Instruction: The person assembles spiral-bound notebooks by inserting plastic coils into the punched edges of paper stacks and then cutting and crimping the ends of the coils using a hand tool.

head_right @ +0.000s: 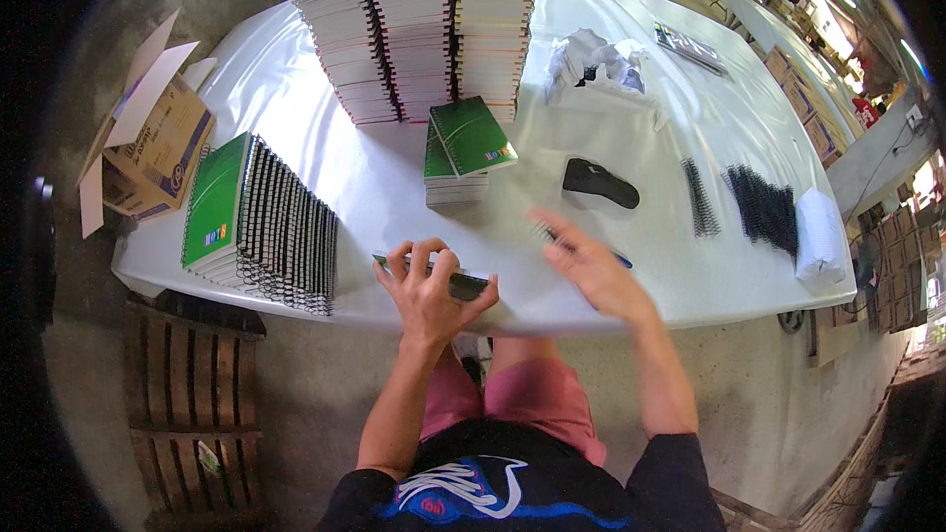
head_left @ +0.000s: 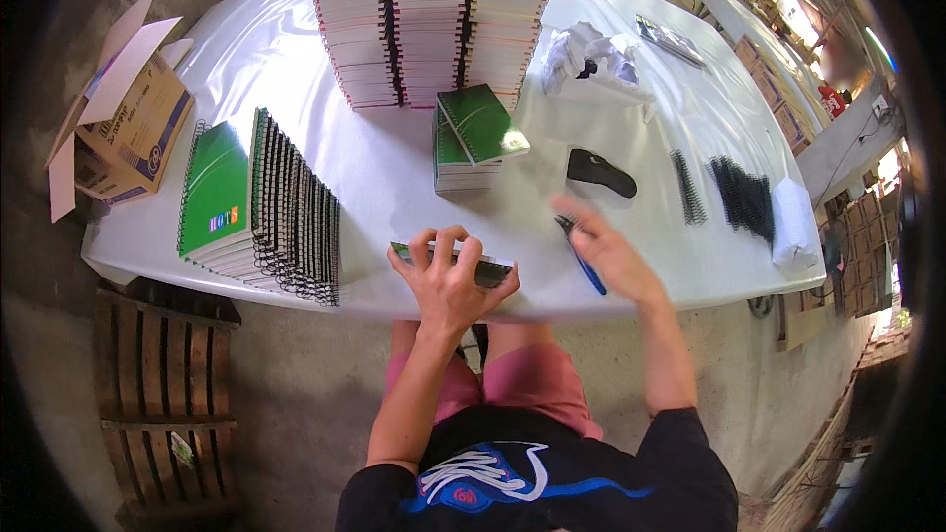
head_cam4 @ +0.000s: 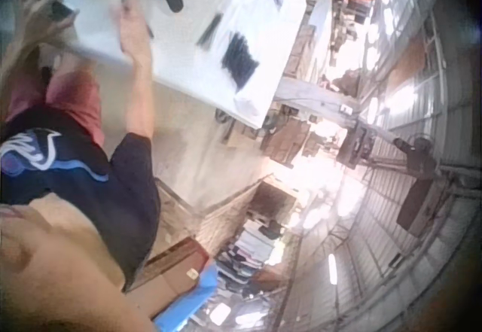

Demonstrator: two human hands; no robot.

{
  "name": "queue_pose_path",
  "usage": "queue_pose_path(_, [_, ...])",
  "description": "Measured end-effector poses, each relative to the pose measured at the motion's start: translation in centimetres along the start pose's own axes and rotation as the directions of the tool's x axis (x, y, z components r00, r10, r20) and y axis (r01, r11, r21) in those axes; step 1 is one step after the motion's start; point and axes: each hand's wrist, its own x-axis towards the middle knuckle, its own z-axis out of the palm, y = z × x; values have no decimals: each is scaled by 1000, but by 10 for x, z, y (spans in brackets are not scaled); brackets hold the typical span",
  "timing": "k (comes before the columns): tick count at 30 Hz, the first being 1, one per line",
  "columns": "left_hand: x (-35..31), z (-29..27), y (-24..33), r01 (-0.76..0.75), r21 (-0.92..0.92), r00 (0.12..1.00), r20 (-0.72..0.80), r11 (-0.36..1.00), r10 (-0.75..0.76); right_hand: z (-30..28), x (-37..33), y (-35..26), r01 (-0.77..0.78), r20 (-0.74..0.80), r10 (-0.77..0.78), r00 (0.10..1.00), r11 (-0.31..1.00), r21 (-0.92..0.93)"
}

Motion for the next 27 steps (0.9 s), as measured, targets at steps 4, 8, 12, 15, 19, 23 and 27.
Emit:
queue_pose_path(4, [-1, -1, 0, -9, 16, 1000, 22, 1000, 9, 31, -1, -22, -68, 95, 74, 993, 996, -59])
queue_pose_path(8, [2, 0, 2, 22, 44, 1000, 18, 999, -23, 42, 4, -24, -12, -2, 11, 1000, 997, -70])
queue_pose_path(12, [-1, 2, 2, 44, 35, 998, 52, 998, -46, 45, 5, -26, 68, -11, -70, 998, 989, -129])
queue_pose_path(15, [-1, 1, 2, 51, 36, 997, 55, 998, -53, 39, 5, -25, 50, 98, -46, 994, 998, -39])
queue_pose_path(19, [-3, 1, 2, 56, 99, 993, 98, 994, -65, 30, 7, -35, -352, 263, 351, 899, 935, -45])
queue_pose_path(23, [2, -11, 2, 87, 83, 968, 229, 993, -103, 42, 4, -41, -107, 109, 128, 986, 977, -185])
queue_pose_path(27, [3, -18, -2, -15, 70, 969, 248, 997, -2, 38, -4, -24, 189, 10, -193, 981, 948, -256])
